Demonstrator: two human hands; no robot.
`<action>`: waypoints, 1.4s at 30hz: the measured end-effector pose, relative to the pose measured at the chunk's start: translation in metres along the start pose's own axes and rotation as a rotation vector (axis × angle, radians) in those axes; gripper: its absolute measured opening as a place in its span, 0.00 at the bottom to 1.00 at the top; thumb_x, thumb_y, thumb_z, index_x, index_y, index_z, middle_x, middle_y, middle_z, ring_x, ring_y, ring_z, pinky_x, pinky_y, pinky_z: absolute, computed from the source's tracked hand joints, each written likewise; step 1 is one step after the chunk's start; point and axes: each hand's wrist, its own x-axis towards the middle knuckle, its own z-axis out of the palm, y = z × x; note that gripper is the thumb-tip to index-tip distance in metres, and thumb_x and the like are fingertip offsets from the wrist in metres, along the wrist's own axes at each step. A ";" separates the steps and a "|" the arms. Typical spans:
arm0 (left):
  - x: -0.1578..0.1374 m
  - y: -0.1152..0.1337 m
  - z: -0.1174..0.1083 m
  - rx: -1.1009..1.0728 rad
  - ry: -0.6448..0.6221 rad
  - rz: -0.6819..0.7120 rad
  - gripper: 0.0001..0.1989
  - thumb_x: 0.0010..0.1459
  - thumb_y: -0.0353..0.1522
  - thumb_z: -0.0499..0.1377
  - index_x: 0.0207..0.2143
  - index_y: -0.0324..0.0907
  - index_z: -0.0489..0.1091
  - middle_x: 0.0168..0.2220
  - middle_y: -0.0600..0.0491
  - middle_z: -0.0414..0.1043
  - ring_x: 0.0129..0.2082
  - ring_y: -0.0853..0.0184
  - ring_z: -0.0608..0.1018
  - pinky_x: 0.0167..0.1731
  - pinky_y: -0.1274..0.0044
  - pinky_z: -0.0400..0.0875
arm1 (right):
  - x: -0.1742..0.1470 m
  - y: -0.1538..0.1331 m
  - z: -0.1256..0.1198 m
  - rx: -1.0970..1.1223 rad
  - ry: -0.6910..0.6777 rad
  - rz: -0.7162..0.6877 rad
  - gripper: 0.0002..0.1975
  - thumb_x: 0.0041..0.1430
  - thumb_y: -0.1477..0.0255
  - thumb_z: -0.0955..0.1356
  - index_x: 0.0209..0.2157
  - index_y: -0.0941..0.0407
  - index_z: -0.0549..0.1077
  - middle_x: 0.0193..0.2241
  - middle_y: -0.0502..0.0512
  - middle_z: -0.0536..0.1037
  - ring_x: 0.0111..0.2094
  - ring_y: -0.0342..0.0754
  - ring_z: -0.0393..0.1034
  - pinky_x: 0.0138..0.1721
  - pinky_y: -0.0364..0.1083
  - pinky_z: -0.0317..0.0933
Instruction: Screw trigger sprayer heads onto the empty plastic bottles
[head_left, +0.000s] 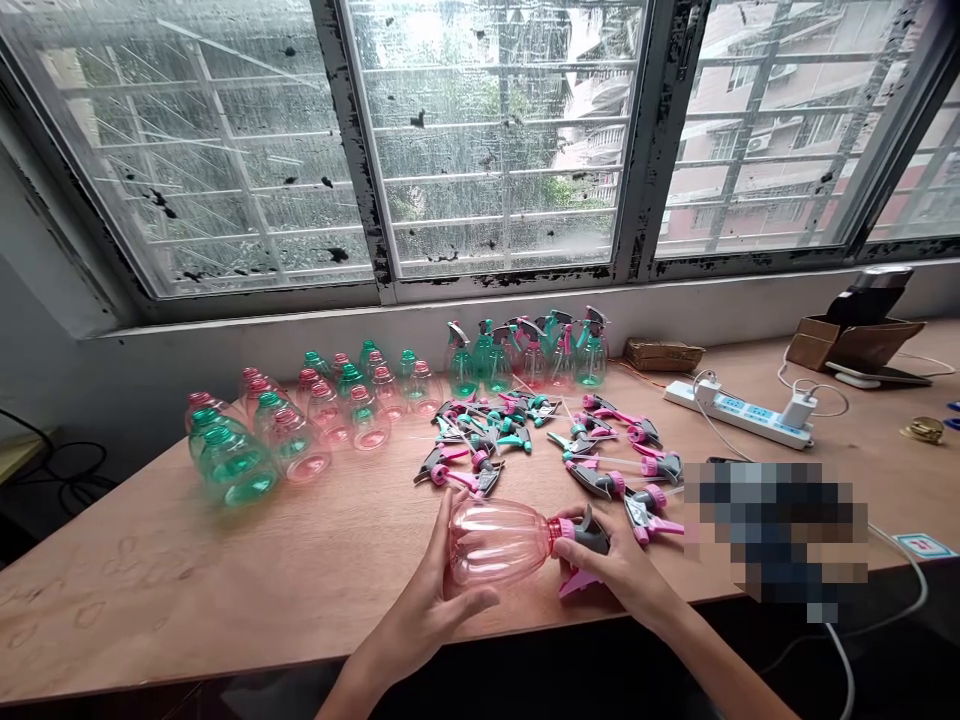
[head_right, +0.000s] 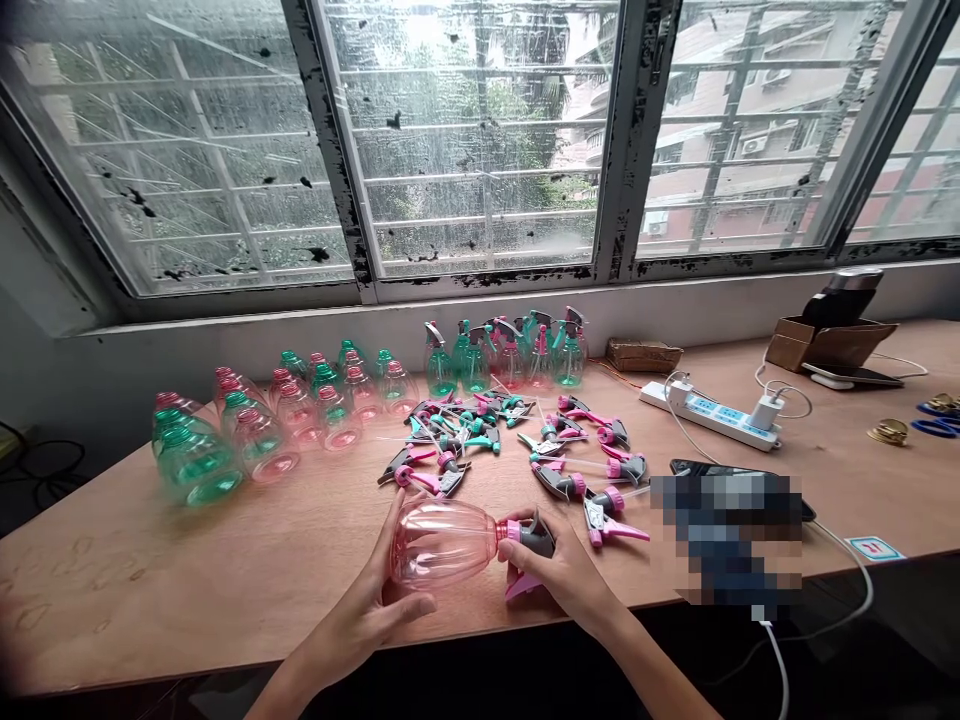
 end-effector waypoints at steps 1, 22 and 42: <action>0.000 0.000 0.000 -0.019 -0.009 -0.002 0.53 0.61 0.38 0.66 0.72 0.55 0.29 0.75 0.48 0.39 0.72 0.50 0.51 0.70 0.59 0.45 | 0.000 0.000 0.000 -0.015 0.003 -0.001 0.19 0.54 0.57 0.77 0.39 0.56 0.76 0.26 0.50 0.79 0.27 0.48 0.75 0.27 0.44 0.70; 0.002 -0.008 -0.002 0.064 0.029 0.020 0.48 0.63 0.39 0.64 0.72 0.61 0.33 0.74 0.49 0.41 0.67 0.51 0.63 0.68 0.59 0.52 | -0.001 -0.001 0.002 -0.026 -0.006 -0.002 0.18 0.57 0.57 0.75 0.39 0.56 0.74 0.28 0.51 0.81 0.27 0.48 0.75 0.30 0.44 0.70; 0.001 -0.006 -0.003 -0.101 0.005 -0.014 0.54 0.60 0.40 0.66 0.72 0.57 0.29 0.74 0.48 0.45 0.71 0.50 0.55 0.69 0.61 0.49 | -0.001 0.001 0.000 -0.063 0.002 -0.010 0.18 0.55 0.58 0.76 0.40 0.56 0.76 0.27 0.50 0.79 0.27 0.48 0.74 0.29 0.44 0.69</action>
